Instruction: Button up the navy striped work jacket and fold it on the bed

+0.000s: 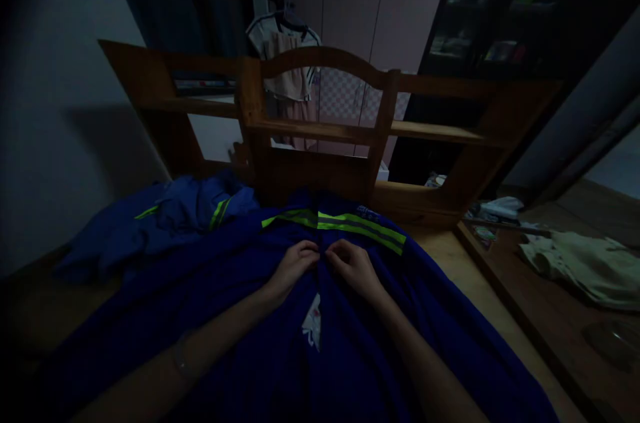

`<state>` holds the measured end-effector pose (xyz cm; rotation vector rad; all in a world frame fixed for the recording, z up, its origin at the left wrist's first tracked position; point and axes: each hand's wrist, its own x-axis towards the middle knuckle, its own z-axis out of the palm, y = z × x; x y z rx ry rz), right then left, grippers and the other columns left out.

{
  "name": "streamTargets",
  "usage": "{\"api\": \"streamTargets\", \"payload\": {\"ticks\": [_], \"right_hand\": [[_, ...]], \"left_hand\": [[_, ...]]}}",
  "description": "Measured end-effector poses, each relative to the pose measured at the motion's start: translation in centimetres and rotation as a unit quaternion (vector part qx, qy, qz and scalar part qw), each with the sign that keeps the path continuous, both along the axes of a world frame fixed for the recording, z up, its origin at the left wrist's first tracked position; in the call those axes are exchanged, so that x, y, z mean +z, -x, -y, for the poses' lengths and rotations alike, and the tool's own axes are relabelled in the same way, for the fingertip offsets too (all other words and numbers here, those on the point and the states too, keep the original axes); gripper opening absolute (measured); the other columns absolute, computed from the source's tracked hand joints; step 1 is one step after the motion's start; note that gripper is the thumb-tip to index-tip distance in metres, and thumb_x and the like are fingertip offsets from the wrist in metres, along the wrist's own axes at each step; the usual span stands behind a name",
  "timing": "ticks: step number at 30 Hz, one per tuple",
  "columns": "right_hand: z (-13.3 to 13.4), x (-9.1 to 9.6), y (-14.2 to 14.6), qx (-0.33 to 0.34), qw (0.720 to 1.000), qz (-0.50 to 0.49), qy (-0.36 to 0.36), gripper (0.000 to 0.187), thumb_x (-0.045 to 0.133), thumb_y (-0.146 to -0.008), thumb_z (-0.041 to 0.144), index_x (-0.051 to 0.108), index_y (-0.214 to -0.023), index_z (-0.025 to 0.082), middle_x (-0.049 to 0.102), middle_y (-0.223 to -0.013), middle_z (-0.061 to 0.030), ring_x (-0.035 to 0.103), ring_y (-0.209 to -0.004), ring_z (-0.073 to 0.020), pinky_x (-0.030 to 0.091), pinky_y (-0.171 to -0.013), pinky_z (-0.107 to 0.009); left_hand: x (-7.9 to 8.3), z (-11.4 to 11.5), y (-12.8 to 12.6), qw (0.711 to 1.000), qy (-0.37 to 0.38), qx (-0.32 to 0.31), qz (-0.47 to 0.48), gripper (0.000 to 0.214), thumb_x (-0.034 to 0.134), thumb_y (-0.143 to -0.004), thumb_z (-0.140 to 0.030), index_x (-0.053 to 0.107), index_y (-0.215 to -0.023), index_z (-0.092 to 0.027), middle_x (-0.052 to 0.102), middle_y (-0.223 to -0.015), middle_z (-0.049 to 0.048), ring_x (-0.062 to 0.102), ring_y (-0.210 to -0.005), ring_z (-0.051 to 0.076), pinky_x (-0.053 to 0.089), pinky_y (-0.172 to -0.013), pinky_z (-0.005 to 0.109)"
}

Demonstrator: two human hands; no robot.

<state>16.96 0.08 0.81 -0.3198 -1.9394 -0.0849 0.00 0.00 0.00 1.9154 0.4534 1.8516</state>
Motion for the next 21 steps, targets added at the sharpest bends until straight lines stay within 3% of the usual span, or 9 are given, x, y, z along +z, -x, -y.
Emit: {"api": "streamTargets", "payload": {"ticks": [4, 13, 21], "right_hand": [[-0.31, 0.16, -0.02, 0.003, 1.000, -0.009, 0.007, 0.028, 0.051, -0.086, 0.045, 0.058, -0.088, 0.018, 0.063, -0.074, -0.0013, 0.060, -0.062, -0.0132, 0.046, -0.056, -0.023], [-1.01, 0.35, -0.48, 0.002, 1.000, -0.006, 0.011, 0.028, 0.051, -0.086, 0.044, 0.059, -0.088, 0.017, 0.061, -0.069, -0.0010, 0.058, -0.059, -0.0125, 0.045, -0.054, -0.022], [-0.85, 0.19, -0.35, 0.020, 1.000, -0.007, 0.019, 0.031, 0.052, -0.085, 0.047, 0.059, -0.087, 0.017, 0.059, -0.066, 0.0002, 0.055, -0.055, -0.0113, 0.043, -0.053, -0.022]], "left_hand": [[0.12, 0.05, -0.06, 1.000, 0.006, -0.017, 0.002, 0.022, 0.063, -0.067, -0.020, 0.058, -0.088, -0.015, 0.062, -0.066, -0.0004, 0.057, -0.057, 0.011, 0.041, -0.056, 0.020], [0.30, 0.12, -0.21, 0.994, -0.072, 0.074, -0.040, 0.023, 0.063, -0.071, -0.026, 0.058, -0.091, -0.016, 0.063, -0.069, -0.0004, 0.053, -0.055, 0.009, 0.035, -0.051, 0.018], [0.10, 0.38, 0.03, 1.000, -0.016, -0.005, -0.022, 0.027, 0.067, -0.067, -0.025, 0.058, -0.092, -0.015, 0.063, -0.070, 0.0003, 0.057, -0.060, 0.010, 0.040, -0.057, 0.020]]}}
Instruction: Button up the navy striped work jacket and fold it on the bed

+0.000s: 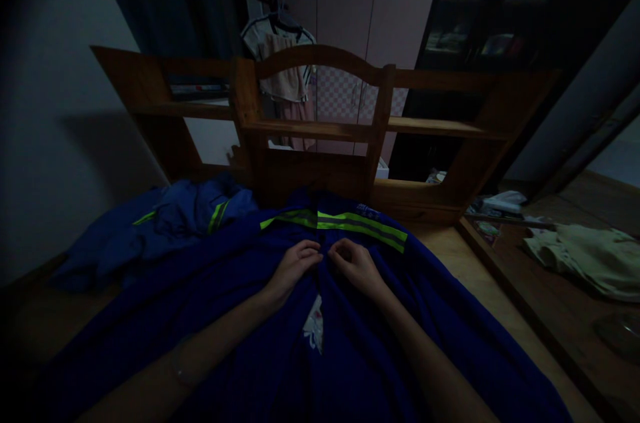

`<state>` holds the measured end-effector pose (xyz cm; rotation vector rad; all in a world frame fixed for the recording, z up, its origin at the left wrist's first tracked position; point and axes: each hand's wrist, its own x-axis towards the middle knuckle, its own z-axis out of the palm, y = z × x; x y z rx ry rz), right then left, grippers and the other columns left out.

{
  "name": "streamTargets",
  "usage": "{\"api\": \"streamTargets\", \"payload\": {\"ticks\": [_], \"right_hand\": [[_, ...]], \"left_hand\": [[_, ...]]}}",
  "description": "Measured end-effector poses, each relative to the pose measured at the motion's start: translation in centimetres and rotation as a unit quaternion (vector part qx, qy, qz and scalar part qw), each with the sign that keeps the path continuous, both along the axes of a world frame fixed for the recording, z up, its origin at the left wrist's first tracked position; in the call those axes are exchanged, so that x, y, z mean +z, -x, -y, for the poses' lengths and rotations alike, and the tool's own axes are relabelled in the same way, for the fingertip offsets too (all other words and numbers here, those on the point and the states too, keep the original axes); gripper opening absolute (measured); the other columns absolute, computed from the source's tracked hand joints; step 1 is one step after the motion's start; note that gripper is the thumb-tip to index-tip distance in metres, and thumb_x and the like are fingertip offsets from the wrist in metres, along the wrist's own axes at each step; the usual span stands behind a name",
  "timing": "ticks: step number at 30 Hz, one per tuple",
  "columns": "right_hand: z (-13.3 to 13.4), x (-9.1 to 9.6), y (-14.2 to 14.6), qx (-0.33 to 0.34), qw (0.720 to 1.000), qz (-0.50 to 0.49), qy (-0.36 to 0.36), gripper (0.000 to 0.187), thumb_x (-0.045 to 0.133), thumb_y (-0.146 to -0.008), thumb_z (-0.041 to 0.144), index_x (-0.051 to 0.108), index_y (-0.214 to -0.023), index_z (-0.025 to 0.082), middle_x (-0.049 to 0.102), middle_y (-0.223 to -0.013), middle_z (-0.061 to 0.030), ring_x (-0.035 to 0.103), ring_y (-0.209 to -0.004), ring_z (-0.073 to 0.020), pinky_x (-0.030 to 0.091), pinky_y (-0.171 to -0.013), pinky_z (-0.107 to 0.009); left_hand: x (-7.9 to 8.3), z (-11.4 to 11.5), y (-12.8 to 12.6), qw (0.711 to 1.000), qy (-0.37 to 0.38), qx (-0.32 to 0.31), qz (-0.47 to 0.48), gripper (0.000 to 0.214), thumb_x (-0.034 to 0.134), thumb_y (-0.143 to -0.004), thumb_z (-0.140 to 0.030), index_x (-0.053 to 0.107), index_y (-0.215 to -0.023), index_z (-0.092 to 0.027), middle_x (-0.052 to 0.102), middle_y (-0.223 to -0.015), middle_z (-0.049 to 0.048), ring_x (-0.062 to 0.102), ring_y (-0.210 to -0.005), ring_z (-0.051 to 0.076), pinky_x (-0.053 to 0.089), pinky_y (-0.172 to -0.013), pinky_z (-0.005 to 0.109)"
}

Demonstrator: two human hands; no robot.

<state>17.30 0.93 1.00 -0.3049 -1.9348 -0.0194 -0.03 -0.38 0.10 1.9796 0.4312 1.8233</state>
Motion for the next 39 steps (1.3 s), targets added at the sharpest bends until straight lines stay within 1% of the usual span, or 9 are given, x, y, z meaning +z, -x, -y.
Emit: {"api": "streamTargets", "payload": {"ticks": [5, 10, 14, 21, 24, 27, 30, 34, 39], "right_hand": [[-0.5, 0.0, -0.1, 0.049, 0.998, -0.015, 0.031, 0.032, 0.057, -0.082, 0.048, 0.059, -0.086, 0.017, 0.056, -0.060, 0.0018, 0.052, -0.053, -0.0108, 0.041, -0.053, -0.021], [-0.4, 0.1, -0.4, 0.081, 0.995, -0.023, 0.053, 0.034, 0.058, -0.081, 0.049, 0.059, -0.085, 0.016, 0.054, -0.055, 0.0026, 0.049, -0.049, -0.0099, 0.040, -0.052, -0.022], [0.0, 0.0, -0.5, 0.066, 0.997, -0.016, 0.042, 0.034, 0.058, -0.080, 0.049, 0.060, -0.085, 0.016, 0.055, -0.056, 0.0022, 0.051, -0.051, -0.0105, 0.041, -0.053, -0.022], [0.7, -0.5, -0.3, -0.017, 0.999, -0.016, -0.047, 0.023, 0.057, -0.083, 0.039, 0.063, -0.086, 0.018, 0.064, -0.077, -0.0022, 0.059, -0.068, -0.0133, 0.045, -0.061, -0.022], [0.6, -0.6, -0.3, -0.015, 0.999, -0.005, -0.040, 0.023, 0.056, -0.084, 0.039, 0.062, -0.087, 0.017, 0.062, -0.075, -0.0014, 0.056, -0.063, -0.0119, 0.043, -0.056, -0.021], [0.2, -0.6, -0.2, 0.001, 1.000, -0.005, -0.016, 0.026, 0.056, -0.084, 0.042, 0.061, -0.086, 0.017, 0.059, -0.069, -0.0001, 0.053, -0.056, -0.0104, 0.040, -0.052, -0.021], [-0.3, -0.4, -0.2, 0.033, 0.999, -0.012, 0.010, 0.029, 0.056, -0.083, 0.045, 0.059, -0.086, 0.016, 0.056, -0.063, 0.0013, 0.050, -0.052, -0.0097, 0.038, -0.050, -0.021], [-0.4, -0.1, -0.2, 0.088, 0.995, -0.005, 0.057, 0.032, 0.057, -0.081, 0.047, 0.059, -0.084, 0.015, 0.051, -0.054, 0.0035, 0.046, -0.048, -0.0090, 0.036, -0.051, -0.022], [0.2, 0.0, -0.2, 0.110, 0.990, -0.003, 0.088, 0.033, 0.060, -0.079, 0.047, 0.059, -0.080, 0.015, 0.052, -0.054, 0.0033, 0.046, -0.049, -0.0091, 0.036, -0.052, -0.023]], "left_hand": [[-0.2, 0.3, -0.2, 1.000, -0.021, 0.010, -0.006, 0.027, 0.067, -0.069, -0.025, 0.058, -0.092, -0.016, 0.061, -0.071, -0.0011, 0.056, -0.060, 0.009, 0.040, -0.056, 0.019], [-0.2, 0.9, -0.5, 0.995, -0.086, 0.041, -0.032, 0.028, 0.069, -0.069, -0.025, 0.058, -0.092, -0.016, 0.062, -0.078, 0.0006, 0.061, -0.075, 0.012, 0.045, -0.068, 0.021], [-0.4, 1.0, -0.7, 0.992, -0.103, 0.068, -0.034, 0.027, 0.068, -0.071, -0.029, 0.057, -0.092, -0.016, 0.063, -0.076, 0.0016, 0.062, -0.073, 0.014, 0.046, -0.066, 0.023], [-0.6, 0.7, -0.8, 0.999, -0.029, 0.025, -0.005, 0.027, 0.064, -0.070, -0.022, 0.055, -0.095, -0.016, 0.063, -0.081, 0.0023, 0.062, -0.072, 0.013, 0.045, -0.063, 0.020], [-0.6, 0.6, -0.7, 0.993, -0.075, 0.091, -0.021, 0.026, 0.062, -0.068, -0.016, 0.056, -0.093, -0.016, 0.062, -0.078, 0.0005, 0.061, -0.070, 0.012, 0.045, -0.062, 0.020], [-0.7, 1.0, -0.7, 0.967, -0.158, 0.194, -0.055, 0.026, 0.059, -0.069, -0.012, 0.058, -0.094, -0.019, 0.064, -0.077, -0.0008, 0.062, -0.070, 0.012, 0.046, -0.064, 0.020], [-0.8, 1.6, -0.7, 0.944, -0.200, 0.250, -0.081, 0.025, 0.056, -0.074, -0.014, 0.061, -0.097, -0.023, 0.069, -0.085, -0.0003, 0.065, -0.078, 0.014, 0.048, -0.071, 0.022], [-0.8, 2.0, -0.5, 0.939, -0.201, 0.264, -0.087, 0.020, 0.059, -0.076, -0.020, 0.065, -0.095, -0.024, 0.071, -0.089, 0.0006, 0.066, -0.083, 0.016, 0.050, -0.075, 0.024], [-0.8, 1.8, -0.2, 0.944, -0.200, 0.246, -0.090, 0.018, 0.062, -0.077, -0.026, 0.068, -0.094, -0.023, 0.071, -0.087, 0.0010, 0.067, -0.081, 0.017, 0.051, -0.073, 0.025]]}}
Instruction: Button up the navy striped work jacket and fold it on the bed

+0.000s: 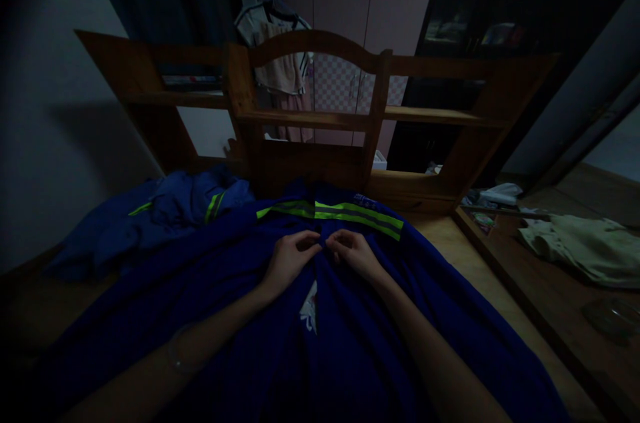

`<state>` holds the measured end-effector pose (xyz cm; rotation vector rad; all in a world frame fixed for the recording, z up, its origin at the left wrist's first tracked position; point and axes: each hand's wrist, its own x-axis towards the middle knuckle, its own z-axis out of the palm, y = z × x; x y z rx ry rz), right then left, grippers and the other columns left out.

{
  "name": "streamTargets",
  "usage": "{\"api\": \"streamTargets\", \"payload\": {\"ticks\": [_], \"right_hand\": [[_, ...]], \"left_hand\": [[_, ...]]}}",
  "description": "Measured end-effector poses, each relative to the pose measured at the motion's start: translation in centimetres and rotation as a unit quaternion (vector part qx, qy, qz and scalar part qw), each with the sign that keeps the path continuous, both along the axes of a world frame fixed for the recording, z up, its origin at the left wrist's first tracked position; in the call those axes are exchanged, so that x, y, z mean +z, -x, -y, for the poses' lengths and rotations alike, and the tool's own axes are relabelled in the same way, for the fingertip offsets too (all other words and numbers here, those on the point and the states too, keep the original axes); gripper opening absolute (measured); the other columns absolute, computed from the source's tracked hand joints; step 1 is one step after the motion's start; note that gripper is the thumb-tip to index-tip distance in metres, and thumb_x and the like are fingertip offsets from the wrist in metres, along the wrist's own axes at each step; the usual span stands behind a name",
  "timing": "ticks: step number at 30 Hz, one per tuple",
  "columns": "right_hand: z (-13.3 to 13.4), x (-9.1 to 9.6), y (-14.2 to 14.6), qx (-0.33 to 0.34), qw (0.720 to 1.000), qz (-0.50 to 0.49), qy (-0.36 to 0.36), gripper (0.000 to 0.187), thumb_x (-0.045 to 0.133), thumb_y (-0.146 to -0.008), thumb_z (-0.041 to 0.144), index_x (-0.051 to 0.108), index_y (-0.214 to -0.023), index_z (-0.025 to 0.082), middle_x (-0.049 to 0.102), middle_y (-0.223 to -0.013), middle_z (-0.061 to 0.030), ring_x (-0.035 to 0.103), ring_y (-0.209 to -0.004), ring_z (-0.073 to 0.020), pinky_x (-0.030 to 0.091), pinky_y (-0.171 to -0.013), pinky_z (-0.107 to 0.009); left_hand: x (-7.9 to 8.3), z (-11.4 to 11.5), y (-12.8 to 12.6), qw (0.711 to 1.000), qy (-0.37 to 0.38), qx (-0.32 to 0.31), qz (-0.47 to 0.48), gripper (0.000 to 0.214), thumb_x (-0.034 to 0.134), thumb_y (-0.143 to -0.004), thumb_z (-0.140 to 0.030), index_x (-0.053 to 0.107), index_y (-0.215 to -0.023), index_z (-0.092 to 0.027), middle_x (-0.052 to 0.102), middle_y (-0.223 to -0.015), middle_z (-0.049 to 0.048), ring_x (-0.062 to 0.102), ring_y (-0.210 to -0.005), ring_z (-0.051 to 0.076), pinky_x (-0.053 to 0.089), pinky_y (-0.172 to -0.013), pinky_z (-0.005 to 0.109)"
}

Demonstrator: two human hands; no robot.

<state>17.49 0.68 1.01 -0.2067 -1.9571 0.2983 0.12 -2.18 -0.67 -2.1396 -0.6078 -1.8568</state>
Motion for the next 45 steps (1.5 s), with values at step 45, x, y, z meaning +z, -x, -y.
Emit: {"api": "streamTargets", "payload": {"ticks": [45], "right_hand": [[-0.4, -0.5, -0.3, -0.076, 0.993, 0.022, -0.089, 0.032, 0.058, -0.081, 0.049, 0.055, -0.087, 0.018, 0.054, -0.072, 0.0005, 0.050, -0.060, -0.0110, 0.039, -0.054, -0.022]], "left_hand": [[-0.1, 0.1, -0.1, 1.000, -0.006, 0.000, -0.002, 0.016, 0.056, -0.081, -0.024, 0.067, -0.093, -0.022, 0.070, -0.089, 0.0020, 0.066, -0.081, 0.017, 0.051, -0.074, 0.025]]}}
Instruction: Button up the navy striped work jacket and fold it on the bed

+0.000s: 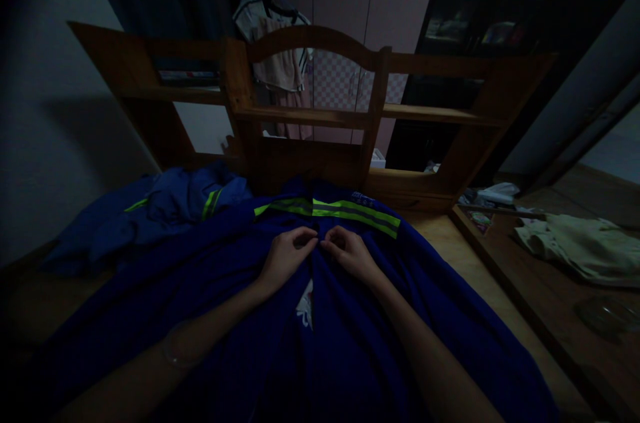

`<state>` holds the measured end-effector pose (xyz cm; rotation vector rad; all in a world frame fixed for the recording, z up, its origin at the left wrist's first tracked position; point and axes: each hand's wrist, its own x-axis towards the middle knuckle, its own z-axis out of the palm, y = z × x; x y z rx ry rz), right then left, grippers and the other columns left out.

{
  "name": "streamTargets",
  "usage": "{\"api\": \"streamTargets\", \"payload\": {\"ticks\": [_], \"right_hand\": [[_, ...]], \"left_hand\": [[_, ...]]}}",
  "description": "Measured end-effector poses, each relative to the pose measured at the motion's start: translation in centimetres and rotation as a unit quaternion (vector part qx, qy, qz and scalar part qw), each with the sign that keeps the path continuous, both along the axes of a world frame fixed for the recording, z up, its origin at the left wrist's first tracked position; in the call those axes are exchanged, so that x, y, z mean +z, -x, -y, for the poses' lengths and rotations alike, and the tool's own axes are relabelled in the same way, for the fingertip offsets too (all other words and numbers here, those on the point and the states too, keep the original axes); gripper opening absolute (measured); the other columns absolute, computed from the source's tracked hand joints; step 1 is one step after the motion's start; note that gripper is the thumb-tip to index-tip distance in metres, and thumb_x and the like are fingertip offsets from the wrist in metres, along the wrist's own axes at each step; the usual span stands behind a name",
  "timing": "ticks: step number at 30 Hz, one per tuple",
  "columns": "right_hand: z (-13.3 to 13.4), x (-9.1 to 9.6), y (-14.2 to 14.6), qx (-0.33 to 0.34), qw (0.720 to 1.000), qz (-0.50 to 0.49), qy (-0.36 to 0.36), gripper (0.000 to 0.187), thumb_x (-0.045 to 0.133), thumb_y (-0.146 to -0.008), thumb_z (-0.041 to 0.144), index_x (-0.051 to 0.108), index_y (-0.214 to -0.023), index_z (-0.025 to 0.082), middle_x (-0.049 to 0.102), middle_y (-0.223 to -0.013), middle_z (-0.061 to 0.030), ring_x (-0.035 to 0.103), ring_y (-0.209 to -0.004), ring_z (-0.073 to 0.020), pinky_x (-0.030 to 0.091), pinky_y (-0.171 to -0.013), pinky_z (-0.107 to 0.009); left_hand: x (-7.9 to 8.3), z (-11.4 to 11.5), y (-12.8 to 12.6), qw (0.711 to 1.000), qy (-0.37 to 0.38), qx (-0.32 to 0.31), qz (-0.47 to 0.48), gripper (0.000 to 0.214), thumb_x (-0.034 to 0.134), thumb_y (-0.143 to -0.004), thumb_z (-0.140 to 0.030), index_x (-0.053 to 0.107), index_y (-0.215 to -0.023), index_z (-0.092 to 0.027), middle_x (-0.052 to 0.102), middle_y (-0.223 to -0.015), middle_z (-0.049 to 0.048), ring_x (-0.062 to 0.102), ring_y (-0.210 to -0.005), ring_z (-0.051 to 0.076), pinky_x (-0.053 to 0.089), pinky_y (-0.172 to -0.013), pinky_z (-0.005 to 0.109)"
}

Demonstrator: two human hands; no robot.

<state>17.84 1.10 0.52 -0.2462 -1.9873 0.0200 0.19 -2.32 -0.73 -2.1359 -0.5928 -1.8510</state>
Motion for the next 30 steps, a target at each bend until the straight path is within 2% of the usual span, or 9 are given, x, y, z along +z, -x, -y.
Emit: {"api": "streamTargets", "payload": {"ticks": [4, 11, 18, 30], "right_hand": [[0.3, -0.1, 0.0, 0.001, 1.000, 0.008, 0.002, 0.031, 0.056, -0.083, 0.049, 0.054, -0.088, 0.018, 0.054, -0.073, 0.0003, 0.050, -0.062, -0.0114, 0.038, -0.055, -0.022], [1.0, -0.1, 0.1, 0.002, 1.000, 0.025, -0.010, 0.026, 0.054, -0.085, 0.045, 0.052, -0.088, 0.019, 0.052, -0.075, 0.0016, 0.048, -0.066, -0.0118, 0.037, -0.059, -0.022], [1.1, 0.0, 0.1, 0.007, 0.999, 0.034, -0.003, 0.024, 0.054, -0.085, 0.044, 0.051, -0.088, 0.020, 0.052, -0.076, 0.0014, 0.049, -0.067, -0.0122, 0.038, -0.061, -0.022], [0.8, -0.1, -0.1, -0.006, 0.999, 0.035, 0.002, 0.023, 0.053, -0.086, 0.043, 0.051, -0.088, 0.020, 0.051, -0.074, 0.0022, 0.047, -0.064, -0.0113, 0.037, -0.059, -0.022]], "left_hand": [[0.1, -0.4, -0.1, 1.000, 0.008, -0.005, 0.004, 0.016, 0.055, -0.082, -0.026, 0.064, -0.093, -0.020, 0.069, -0.089, 0.0035, 0.065, -0.081, 0.016, 0.051, -0.072, 0.025], [0.1, -1.1, -0.2, 0.998, -0.045, 0.044, 0.010, 0.012, 0.051, -0.083, -0.024, 0.059, -0.090, -0.019, 0.062, -0.092, 0.0047, 0.060, -0.088, 0.017, 0.047, -0.080, 0.028], [0.4, -1.7, -0.1, 0.999, 0.024, -0.023, 0.011, 0.011, 0.052, -0.083, -0.024, 0.058, -0.089, -0.019, 0.065, -0.088, 0.0025, 0.062, -0.083, 0.015, 0.047, -0.076, 0.025], [0.8, -1.6, 0.0, 0.994, 0.065, -0.075, 0.043, 0.012, 0.058, -0.077, -0.023, 0.062, -0.086, -0.016, 0.067, -0.089, 0.0051, 0.064, -0.084, 0.017, 0.049, -0.078, 0.028]]}}
